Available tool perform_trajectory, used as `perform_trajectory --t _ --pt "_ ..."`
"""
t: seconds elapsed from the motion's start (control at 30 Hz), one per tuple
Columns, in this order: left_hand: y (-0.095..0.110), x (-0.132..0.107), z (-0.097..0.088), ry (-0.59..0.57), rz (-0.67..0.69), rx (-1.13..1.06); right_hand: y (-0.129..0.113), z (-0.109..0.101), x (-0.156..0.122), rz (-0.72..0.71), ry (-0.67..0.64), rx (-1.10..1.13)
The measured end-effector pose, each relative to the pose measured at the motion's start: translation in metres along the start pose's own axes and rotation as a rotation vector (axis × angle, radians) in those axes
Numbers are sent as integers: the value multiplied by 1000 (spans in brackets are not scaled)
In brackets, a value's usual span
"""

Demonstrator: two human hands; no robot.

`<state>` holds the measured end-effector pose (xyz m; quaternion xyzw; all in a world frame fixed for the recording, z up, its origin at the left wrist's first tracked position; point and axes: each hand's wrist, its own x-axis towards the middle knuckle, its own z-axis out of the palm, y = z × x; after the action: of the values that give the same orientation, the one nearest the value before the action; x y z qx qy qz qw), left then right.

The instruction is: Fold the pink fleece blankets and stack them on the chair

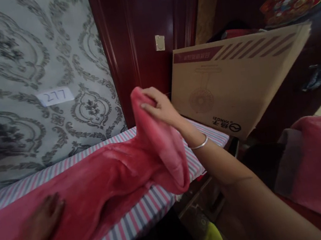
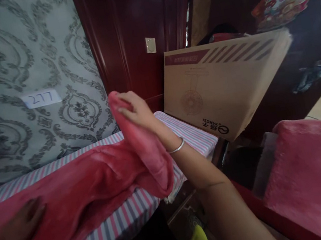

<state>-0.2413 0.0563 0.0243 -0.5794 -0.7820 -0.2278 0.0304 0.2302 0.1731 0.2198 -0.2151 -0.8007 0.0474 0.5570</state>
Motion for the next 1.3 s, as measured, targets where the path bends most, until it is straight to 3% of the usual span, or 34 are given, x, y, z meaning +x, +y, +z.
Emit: perform_trajectory --t 0.1,0.23,0.3,0.4,0.57,0.7,0.83,0.9,0.97,1.03,1.13,1.3 --pt "43 -19 -24 -3 -98 -417 -54 61 -12 -90 -216 -115" --pt "92 -60 -44 -31 -82 -938 -109 137 -67 -195 -458 -142" --pt "104 -83 -46 -29 -100 -1083 -121 160 -98 -216 -508 -120" --pt "106 -113 -40 -87 -144 -1122 -127 177 -131 -167 -514 -41" --pt "109 -144 -20 -169 -247 -1247 -132 177 -153 35 -440 122" --pt "114 -154 -12 -200 -247 -1228 -123 157 -161 58 -407 177" --pt "109 -154 -7 -163 -278 -1159 -73 112 -168 175 -219 10" --pt "106 -153 -2 -153 -277 -1131 -36 91 -172 321 -87 -124" --pt "105 -151 2 -139 -201 -1058 -2 78 -179 464 -51 -176" --pt "105 -149 6 -73 -76 -927 24 73 -189 582 -61 -159" --pt "104 -148 9 53 73 -750 42 72 -207 661 -83 -135" --pt "99 -150 14 100 103 -695 55 74 -219 617 -98 -95"
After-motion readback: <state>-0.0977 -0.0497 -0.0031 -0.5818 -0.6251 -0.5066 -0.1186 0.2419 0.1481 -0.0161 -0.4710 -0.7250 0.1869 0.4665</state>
